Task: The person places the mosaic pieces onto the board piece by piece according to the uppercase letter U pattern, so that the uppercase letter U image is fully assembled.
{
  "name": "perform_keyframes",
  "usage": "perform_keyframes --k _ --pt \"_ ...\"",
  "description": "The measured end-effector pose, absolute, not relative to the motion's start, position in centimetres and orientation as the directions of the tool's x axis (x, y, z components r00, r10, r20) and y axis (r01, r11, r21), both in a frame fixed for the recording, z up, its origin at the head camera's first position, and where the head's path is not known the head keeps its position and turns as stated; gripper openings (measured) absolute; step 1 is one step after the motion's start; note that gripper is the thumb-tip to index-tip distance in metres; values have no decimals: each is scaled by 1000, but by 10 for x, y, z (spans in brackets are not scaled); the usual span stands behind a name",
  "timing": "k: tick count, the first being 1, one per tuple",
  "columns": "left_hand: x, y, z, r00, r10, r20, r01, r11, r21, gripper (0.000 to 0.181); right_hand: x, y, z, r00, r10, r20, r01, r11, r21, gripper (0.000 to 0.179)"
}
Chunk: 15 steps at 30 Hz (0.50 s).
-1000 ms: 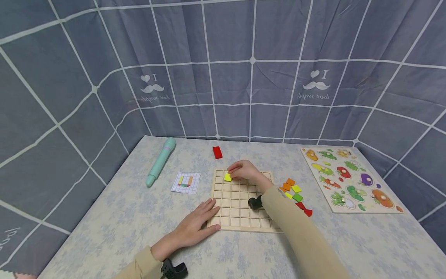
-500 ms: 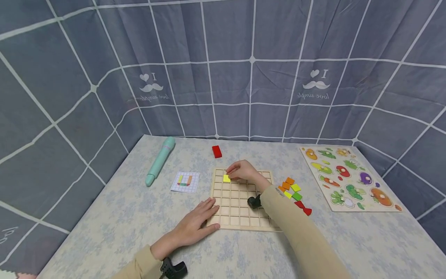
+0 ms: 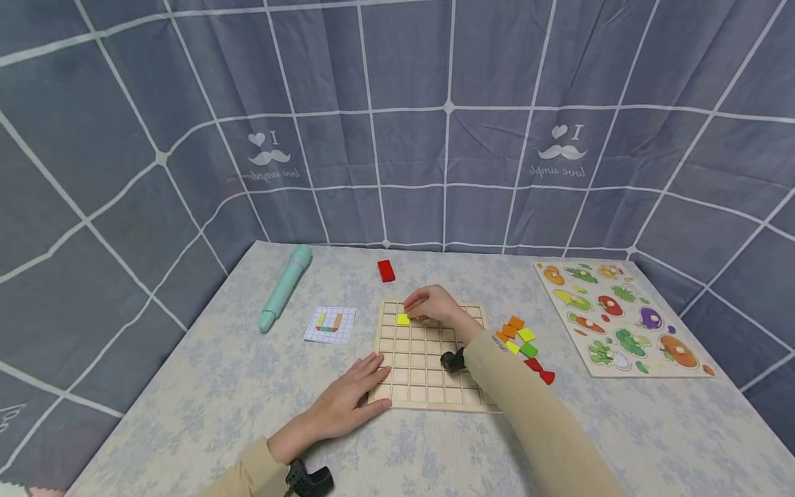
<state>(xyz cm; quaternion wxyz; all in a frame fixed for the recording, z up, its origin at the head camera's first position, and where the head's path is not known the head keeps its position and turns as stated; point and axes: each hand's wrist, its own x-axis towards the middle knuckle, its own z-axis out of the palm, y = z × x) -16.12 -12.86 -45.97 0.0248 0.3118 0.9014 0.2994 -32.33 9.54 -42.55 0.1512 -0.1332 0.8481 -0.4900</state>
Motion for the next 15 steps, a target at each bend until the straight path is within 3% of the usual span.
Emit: perform_keyframes --k 15 --pt "-160 -129 -459 -797 584 154 557 612 561 63 -307 145 -370 -940 -330 -83 -100 500 -860 32"
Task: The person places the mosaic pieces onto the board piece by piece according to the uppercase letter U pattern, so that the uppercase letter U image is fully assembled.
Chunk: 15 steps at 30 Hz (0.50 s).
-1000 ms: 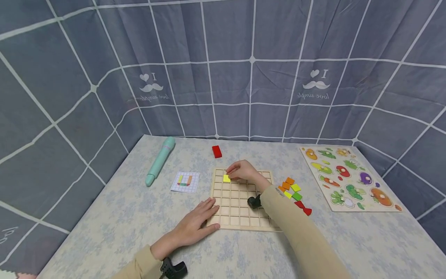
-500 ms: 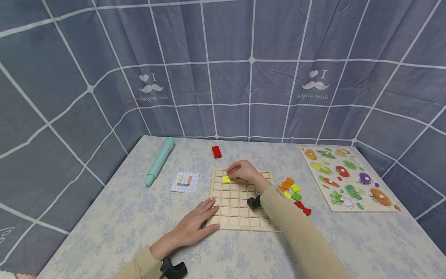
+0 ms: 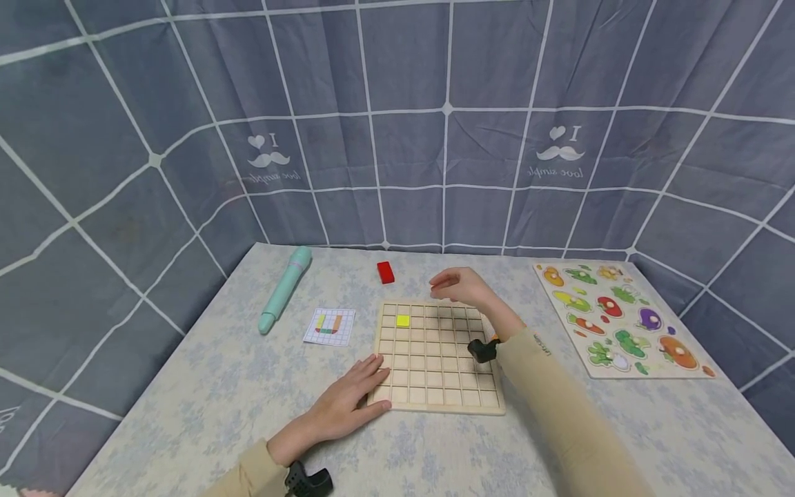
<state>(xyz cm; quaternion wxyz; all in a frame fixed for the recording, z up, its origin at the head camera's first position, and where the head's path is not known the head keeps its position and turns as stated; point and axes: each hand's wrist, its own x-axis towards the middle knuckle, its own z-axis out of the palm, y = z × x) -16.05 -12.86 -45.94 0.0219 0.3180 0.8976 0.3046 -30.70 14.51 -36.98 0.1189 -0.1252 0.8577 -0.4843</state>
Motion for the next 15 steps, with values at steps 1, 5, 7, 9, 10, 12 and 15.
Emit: perform_keyframes --k 1,5,7,9,10,12,15 --pt "-160 -129 -459 -796 585 157 559 610 561 63 -305 151 -366 -943 -326 -74 -107 505 -857 32" --pt "-160 -129 -460 -795 584 164 562 607 562 63 -295 175 -351 -950 -312 -31 -143 520 -842 34" --pt "-160 -129 -460 -796 583 164 561 608 562 63 -290 189 -346 -953 -304 -7 -163 528 -834 36" --pt "-160 -129 -460 -796 581 166 562 609 560 63 -285 204 -343 -955 -296 21 -183 530 -828 38" --pt "-160 -129 -460 -797 581 167 562 609 560 63 -282 211 -343 -956 -291 35 -190 525 -830 39" --pt "-160 -129 -460 -797 581 168 562 608 561 63 -277 226 -343 -961 -270 58 -197 520 -831 40" --pt "-160 -129 -460 -798 580 165 559 609 562 64 -270 246 -346 -967 -241 83 -200 517 -832 41"
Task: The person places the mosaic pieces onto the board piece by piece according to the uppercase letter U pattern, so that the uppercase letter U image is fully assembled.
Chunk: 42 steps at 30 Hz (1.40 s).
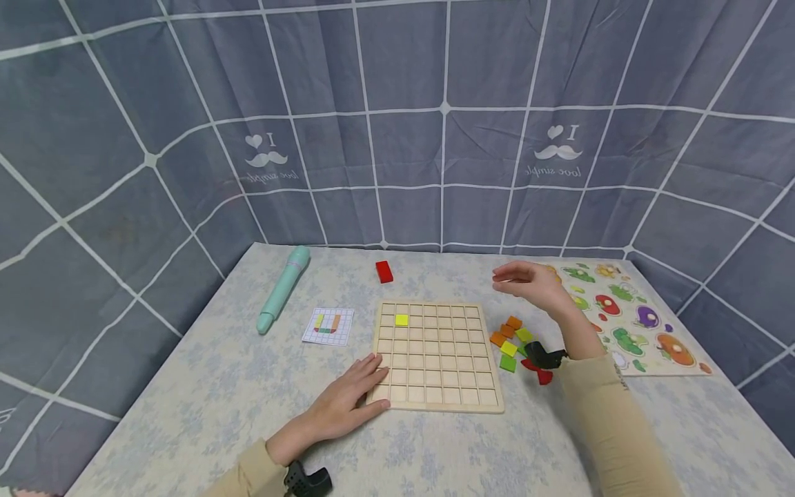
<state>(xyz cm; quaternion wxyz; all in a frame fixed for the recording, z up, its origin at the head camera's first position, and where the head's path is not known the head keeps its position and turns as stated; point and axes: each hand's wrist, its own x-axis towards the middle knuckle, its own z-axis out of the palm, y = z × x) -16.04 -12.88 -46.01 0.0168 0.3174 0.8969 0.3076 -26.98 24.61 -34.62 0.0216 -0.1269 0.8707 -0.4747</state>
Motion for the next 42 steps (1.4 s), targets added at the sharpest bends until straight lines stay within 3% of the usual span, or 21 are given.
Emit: perform_keyframes --k 14,31,42 --pt "-163 -129 -458 -805 573 154 549 623 557 64 -254 290 -375 -991 -134 2 -68 491 -868 52" --pt "-161 -130 -461 -798 581 159 556 610 564 65 -259 299 -408 -970 -221 -103 -40 561 -827 48" --pt "-161 -130 -462 -797 583 156 558 612 561 64 -259 300 -417 -970 -194 -145 1 592 -806 45"
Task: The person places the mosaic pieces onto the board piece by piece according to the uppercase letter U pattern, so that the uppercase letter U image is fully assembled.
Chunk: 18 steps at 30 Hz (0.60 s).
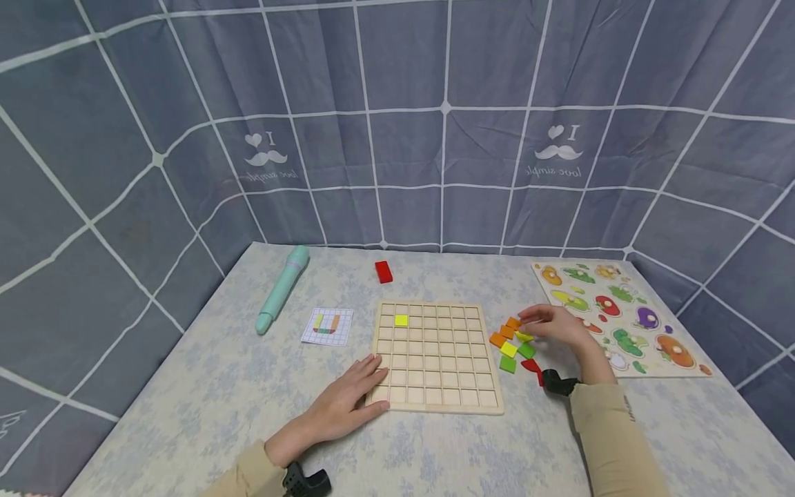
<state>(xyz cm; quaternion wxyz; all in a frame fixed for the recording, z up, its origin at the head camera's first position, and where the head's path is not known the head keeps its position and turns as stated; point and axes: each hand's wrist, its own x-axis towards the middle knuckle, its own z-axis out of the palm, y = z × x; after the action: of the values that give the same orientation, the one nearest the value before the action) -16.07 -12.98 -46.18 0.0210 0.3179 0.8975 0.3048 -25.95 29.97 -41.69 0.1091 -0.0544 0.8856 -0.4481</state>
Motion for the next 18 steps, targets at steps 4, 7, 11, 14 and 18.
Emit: perform_keyframes --k 4,7,11,14,18 --pt "-161 -129 -463 -799 579 161 560 619 550 64 -259 297 -417 -970 -185 -157 12 610 -792 44" --pt "-160 -130 -463 -800 577 165 561 622 546 63 -259 296 -418 -971 -180 -158 13 617 -787 45" --pt "-160 -130 -463 -802 576 159 556 622 551 63 -260 297 -419 -973 -178 -147 6 616 -788 46" --pt "-160 -130 -462 -801 577 157 556 620 554 63 -261 298 -421 -975 -176 -139 0 621 -784 46" --pt "-160 -129 -462 -800 581 151 552 614 564 63 -262 298 -423 -977 -166 -135 -3 638 -770 46"
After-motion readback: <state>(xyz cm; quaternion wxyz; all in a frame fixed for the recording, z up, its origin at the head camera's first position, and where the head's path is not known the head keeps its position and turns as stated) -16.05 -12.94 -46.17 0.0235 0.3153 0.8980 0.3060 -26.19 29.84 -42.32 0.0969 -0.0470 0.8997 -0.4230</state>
